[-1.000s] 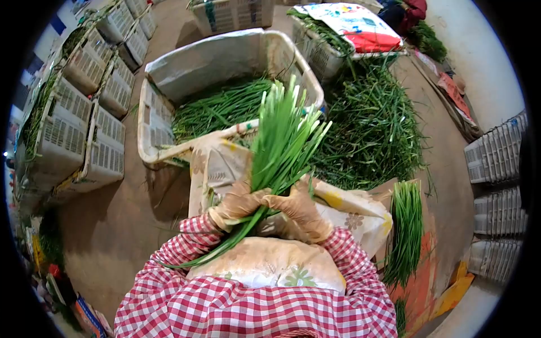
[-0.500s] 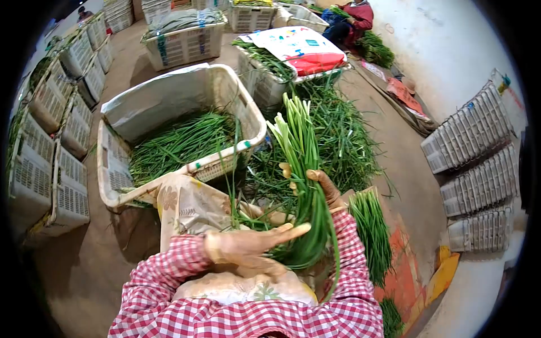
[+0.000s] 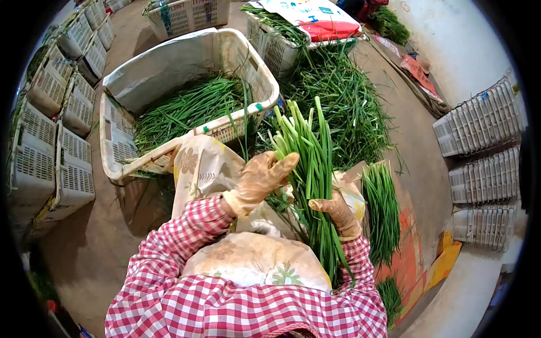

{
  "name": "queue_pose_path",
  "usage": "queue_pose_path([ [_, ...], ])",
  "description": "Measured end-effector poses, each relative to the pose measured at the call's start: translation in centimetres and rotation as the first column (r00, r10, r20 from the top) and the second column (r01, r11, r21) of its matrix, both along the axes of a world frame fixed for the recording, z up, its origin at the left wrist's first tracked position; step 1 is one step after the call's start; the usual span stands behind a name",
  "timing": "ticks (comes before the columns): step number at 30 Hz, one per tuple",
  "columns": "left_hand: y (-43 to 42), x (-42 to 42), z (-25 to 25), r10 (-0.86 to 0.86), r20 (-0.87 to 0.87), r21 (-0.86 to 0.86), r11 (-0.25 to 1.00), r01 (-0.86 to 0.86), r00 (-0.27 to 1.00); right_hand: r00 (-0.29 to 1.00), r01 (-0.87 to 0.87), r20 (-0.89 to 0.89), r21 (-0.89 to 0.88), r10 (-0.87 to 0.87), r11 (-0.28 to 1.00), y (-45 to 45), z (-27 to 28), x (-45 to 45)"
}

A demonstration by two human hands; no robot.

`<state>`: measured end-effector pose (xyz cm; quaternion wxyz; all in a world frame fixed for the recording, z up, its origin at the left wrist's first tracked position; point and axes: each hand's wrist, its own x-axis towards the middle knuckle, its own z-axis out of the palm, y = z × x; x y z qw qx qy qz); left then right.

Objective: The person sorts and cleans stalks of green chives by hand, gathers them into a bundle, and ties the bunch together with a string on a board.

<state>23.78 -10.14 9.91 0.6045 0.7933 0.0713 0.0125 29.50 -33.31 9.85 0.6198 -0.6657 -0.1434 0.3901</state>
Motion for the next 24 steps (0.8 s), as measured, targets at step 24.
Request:
queue_pose_path([
  [24, 18.7, -4.0, 9.7, 0.309, 0.550, -0.249, 0.947, -0.201, 0.776, 0.724, 0.515, -0.687, 0.598, 0.063, 0.614, -3.5, -10.0, -2.6],
])
